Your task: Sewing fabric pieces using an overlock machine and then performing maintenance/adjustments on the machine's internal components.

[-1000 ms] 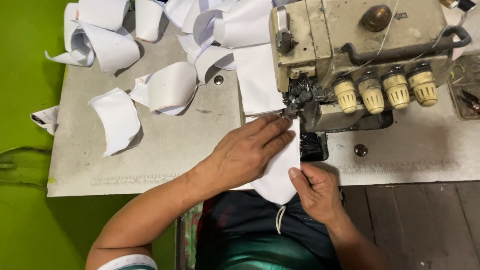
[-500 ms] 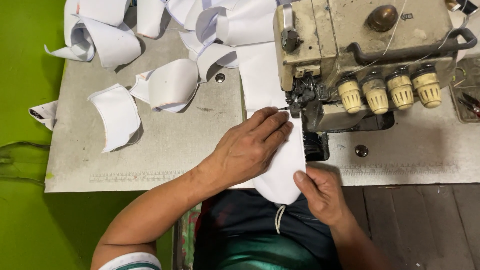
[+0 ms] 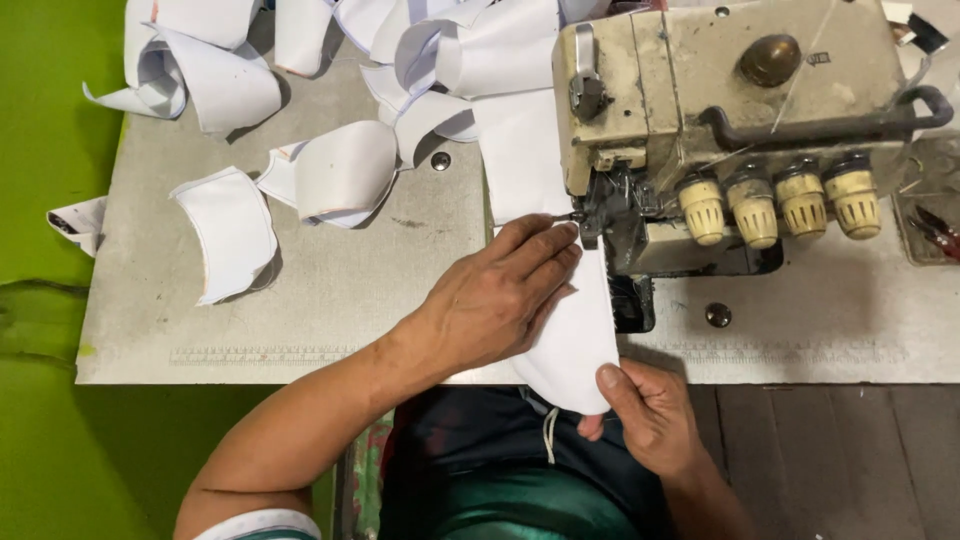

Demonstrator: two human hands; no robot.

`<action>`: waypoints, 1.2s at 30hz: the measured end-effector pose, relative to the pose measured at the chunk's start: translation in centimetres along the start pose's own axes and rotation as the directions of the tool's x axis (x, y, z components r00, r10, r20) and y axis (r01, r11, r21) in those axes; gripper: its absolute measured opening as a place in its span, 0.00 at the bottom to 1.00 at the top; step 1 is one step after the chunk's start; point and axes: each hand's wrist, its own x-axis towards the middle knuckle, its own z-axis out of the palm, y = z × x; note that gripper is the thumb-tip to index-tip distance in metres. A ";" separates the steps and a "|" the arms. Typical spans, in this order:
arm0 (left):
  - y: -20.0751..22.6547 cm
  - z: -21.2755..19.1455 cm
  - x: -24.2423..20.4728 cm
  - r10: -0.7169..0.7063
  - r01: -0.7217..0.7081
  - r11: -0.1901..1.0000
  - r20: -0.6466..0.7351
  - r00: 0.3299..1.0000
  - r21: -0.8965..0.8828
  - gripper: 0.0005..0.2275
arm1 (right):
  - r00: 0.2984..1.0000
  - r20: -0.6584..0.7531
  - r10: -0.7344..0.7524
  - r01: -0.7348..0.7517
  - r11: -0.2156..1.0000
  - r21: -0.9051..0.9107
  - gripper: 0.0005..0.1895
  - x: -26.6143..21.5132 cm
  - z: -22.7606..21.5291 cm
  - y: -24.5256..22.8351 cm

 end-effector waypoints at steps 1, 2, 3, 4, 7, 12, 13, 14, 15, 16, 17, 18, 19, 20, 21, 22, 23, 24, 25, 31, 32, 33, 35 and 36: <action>-0.3 0.0 0.2 -0.005 0.005 1.000 -0.001 1.000 0.002 0.13 | 1.000 0.005 0.000 0.000 1.000 0.000 0.28 0.3 0.0 -0.3; -0.7 -0.1 0.4 -0.028 0.028 0.999 0.013 1.000 -0.043 0.12 | 0.999 -0.015 0.038 -0.038 0.999 -0.021 0.29 0.7 0.0 -0.5; -1.0 -0.2 0.5 -0.050 0.052 0.995 0.028 0.998 -0.088 0.11 | 0.997 -0.035 0.075 -0.077 0.996 -0.042 0.29 1.0 0.1 -0.8; -1.4 -0.1 0.7 -0.053 0.055 0.995 0.025 0.998 -0.082 0.11 | 0.997 -0.030 0.071 -0.072 0.996 -0.043 0.29 1.5 0.1 -0.9; -2.8 -0.2 1.2 -0.031 0.035 0.993 0.043 0.999 -0.113 0.11 | 1.000 -0.029 0.002 -0.002 1.000 -0.022 0.30 2.8 0.5 -0.7; -4.4 0.3 1.6 -0.130 0.133 0.989 0.046 0.990 -0.070 0.14 | 0.996 -0.034 0.087 -0.088 0.996 -0.019 0.29 4.7 0.1 -0.5; -2.5 -0.4 1.2 -0.131 0.133 0.989 0.039 0.991 -0.070 0.14 | 0.996 -0.033 0.085 -0.086 0.996 -0.025 0.29 4.0 0.0 -0.2; -1.1 -1.1 1.1 -0.120 0.122 0.990 0.043 0.992 -0.063 0.11 | 1.000 -0.001 -0.003 0.003 1.000 -0.001 0.27 3.9 -0.1 0.2; 0.3 -1.7 1.0 -0.109 0.112 0.992 0.047 0.993 -0.056 0.14 | 0.995 0.030 -0.093 0.092 0.995 0.026 0.26 3.8 -0.3 0.6; 1.5 -1.5 0.3 -0.106 0.109 0.992 0.046 0.993 -0.060 0.14 | 0.995 0.027 -0.092 0.091 0.996 0.023 0.26 3.6 -0.1 0.4; 2.7 -1.2 -0.4 -0.120 0.123 0.991 0.047 0.992 -0.046 0.13 | 0.994 0.010 -0.106 0.106 0.994 0.027 0.26 3.4 0.1 0.3; 3.9 -0.8 -0.9 -0.129 0.131 0.991 0.047 0.991 -0.035 0.19 | 0.992 -0.012 -0.122 0.122 0.992 0.027 0.26 3.2 0.1 0.1; 4.1 -0.5 -1.1 -0.120 0.122 0.992 0.045 0.992 -0.041 0.19 | 0.992 -0.022 -0.122 0.123 0.992 0.022 0.26 3.2 0.1 0.2; 4.4 -0.4 -1.5 -0.151 0.152 0.988 0.044 0.988 -0.017 0.19 | 0.992 -0.018 -0.122 0.122 0.991 0.047 0.26 3.0 0.1 0.3; 4.7 -0.2 -1.9 -0.183 0.183 0.983 0.042 0.982 0.006 0.18 | 0.992 -0.013 -0.122 0.122 0.990 0.072 0.26 2.9 0.3 0.5; 4.7 -0.2 -1.8 -0.199 0.199 0.980 0.053 0.979 -0.005 0.18 | 0.995 -0.006 -0.100 0.101 0.992 0.076 0.26 2.8 0.2 0.1; 4.6 -0.1 -1.8 -0.194 0.194 0.981 0.039 0.980 0.003 0.18 | 0.997 -0.042 -0.072 0.074 0.996 0.040 0.28 2.8 0.3 -0.1; 4.8 -0.2 -2.1 -0.199 0.199 0.980 0.031 0.979 0.014 0.17 | 0.997 -0.070 -0.038 0.039 0.999 0.011 0.29 2.6 0.7 -0.3; 5.0 -0.1 -2.4 -0.225 0.225 0.974 0.050 0.973 0.007 0.17 | 0.999 -0.053 -0.010 0.011 1.000 0.021 0.29 2.2 0.7 -0.1; 4.6 0.0 -2.3 -0.208 0.207 0.978 0.050 0.977 0.039 0.17 | 0.995 -0.040 -0.089 0.088 0.996 -0.018 0.23 2.1 0.3 0.4; 4.5 0.1 -2.4 -0.206 0.202 0.978 0.059 0.977 0.059 0.18 | 0.994 -0.046 -0.097 0.097 0.995 -0.018 0.23 2.3 0.3 0.4; 4.3 0.1 -2.4 -0.203 0.198 0.977 0.068 0.977 0.079 0.18 | 0.993 -0.051 -0.106 0.105 0.994 -0.018 0.23 2.4 0.4 0.3; 3.6 0.3 -2.2 -0.207 0.204 0.978 0.065 0.976 0.052 0.18 | 0.990 -0.039 -0.138 0.138 0.990 -0.021 0.23 3.1 0.4 0.4; 3.2 0.3 -2.1 -0.208 0.207 0.978 0.061 0.976 0.026 0.18 | 0.985 -0.029 -0.172 0.172 0.985 -0.022 0.24 3.5 0.5 0.5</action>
